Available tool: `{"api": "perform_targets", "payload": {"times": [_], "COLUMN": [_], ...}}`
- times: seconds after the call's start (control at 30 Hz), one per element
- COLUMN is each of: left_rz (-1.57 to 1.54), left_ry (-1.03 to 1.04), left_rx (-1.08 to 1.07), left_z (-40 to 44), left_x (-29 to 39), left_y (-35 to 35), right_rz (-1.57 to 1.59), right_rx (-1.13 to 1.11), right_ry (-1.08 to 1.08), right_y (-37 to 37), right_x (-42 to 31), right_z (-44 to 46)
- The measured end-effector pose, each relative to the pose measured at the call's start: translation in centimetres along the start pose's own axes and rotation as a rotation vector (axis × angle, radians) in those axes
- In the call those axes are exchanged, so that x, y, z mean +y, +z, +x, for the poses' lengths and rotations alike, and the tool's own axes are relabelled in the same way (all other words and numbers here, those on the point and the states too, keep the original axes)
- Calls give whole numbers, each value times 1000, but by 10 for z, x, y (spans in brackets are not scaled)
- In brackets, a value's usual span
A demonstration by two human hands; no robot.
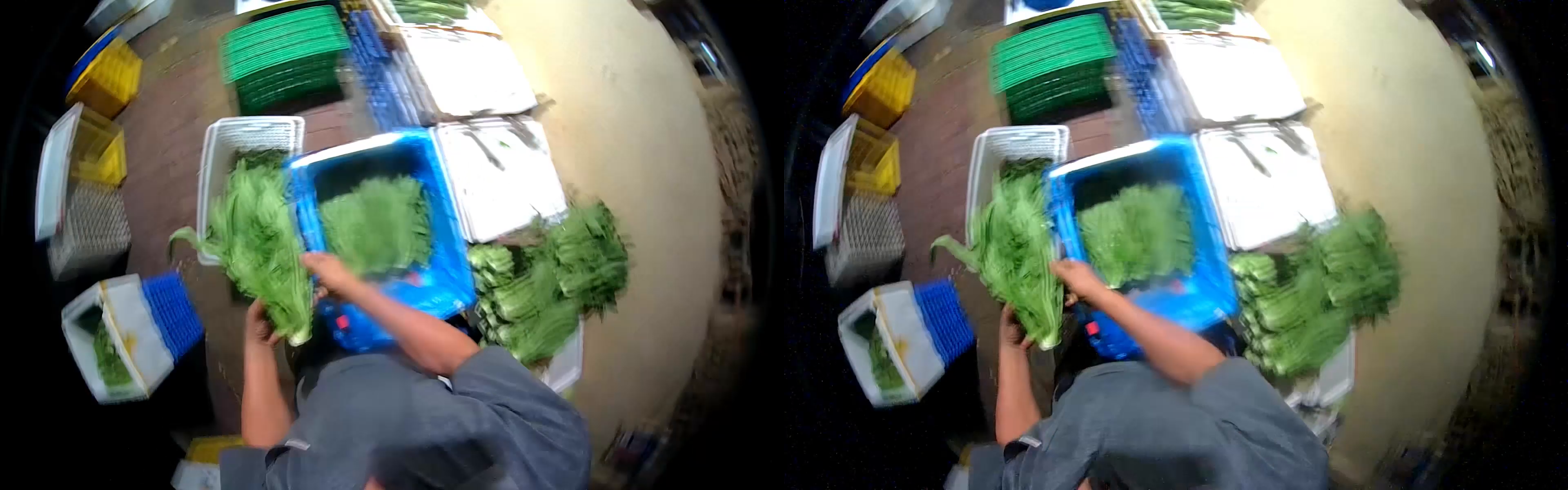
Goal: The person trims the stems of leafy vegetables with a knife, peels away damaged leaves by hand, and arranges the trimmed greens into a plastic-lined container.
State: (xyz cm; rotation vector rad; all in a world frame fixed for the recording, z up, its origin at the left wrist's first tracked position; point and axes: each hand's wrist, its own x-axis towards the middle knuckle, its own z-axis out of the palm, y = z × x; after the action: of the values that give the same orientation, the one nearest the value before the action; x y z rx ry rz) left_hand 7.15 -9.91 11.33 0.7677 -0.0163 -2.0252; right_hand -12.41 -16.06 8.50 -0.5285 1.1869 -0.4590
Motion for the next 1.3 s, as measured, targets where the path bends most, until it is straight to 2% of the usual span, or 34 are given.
{"api": "perform_targets", "payload": {"times": [0.07, 0.13, 0.17, 0.2, 0.27, 0.33, 0.4, 0.43, 0.47, 0.5, 0.53, 0.57, 0.6, 0.63, 0.73, 0.87, 0.97, 1.07, 1.13, 1.17, 1.2, 1.27, 1.3], "left_rz": [194, 404, 505, 610, 839, 897, 1289, 1372, 1454, 1435, 1295, 1222, 1312, 1264, 1136, 1221, 1303, 1428, 1406, 1369, 1346, 1299, 1308], "left_ry": [-56, -62, -99, -128, -212, -256, -335, -293, -250, -320, -397, -328, -337, -286, -297, -340, -407, -368, -359, -360, -389, -380, -397], "left_rx": [-64, -37, -93, -149, -122, -265, -374, -476, -575, -498, -554, -604, -626, -732, -698, -582, -321, -81, 76, 126, 322, 458, 477], "left_z": [19, 34, 41, 50, 57, 75, 96, 105, 108, 103, 107, 104, 105, 109, 101, 121, 127, 128, 114, 107, 101, 88, 82], "left_x": [-16, -28, -39, -48, -66, -93, -109, -130, -153, -176, -199, -226, -248, -272, -316, -327, -314, -287, -270, -264, -261, -260, -258], "left_y": [-8, 18, 30, 47, 86, 110, 131, 157, 188, 220, 241, 262, 276, 285, 332, 298, 244, 160, 121, 107, 90, 68, 57], "right_rz": [236, 335, 338, 282, 146, -7, 150, 458, 490, 636, 776, 768, 757, 780, 875, 888, 811, 695, 632, 550, 483, 329, 347], "right_rx": [-19, -18, -22, -26, 8, 184, 216, 119, 107, 71, 29, 75, 124, 170, 371, 781, 1113, 1416, 1674, 1731, 1756, 1799, 1763], "right_ry": [6, -163, -267, -347, -445, -702, -651, -572, -738, -713, -685, -744, -802, -840, -949, -1112, -1169, -1070, -865, -604, -457, -223, -215], "right_y": [-32, -57, -77, -96, -131, -161, -186, -203, -227, -241, -256, -275, -293, -308, -369, -466, -550, -624, -668, -702, -707, -738, -750], "right_x": [18, 7, 18, 11, 10, 32, 27, 36, 52, 49, 46, 60, 74, 87, 121, 165, 188, 198, 212, 243, 235, 237, 243], "right_z": [-4, -33, -33, -51, -83, -87, -138, -148, -151, -181, -216, -229, -242, -258, -327, -440, -528, -589, -603, -609, -605, -579, -557]}}
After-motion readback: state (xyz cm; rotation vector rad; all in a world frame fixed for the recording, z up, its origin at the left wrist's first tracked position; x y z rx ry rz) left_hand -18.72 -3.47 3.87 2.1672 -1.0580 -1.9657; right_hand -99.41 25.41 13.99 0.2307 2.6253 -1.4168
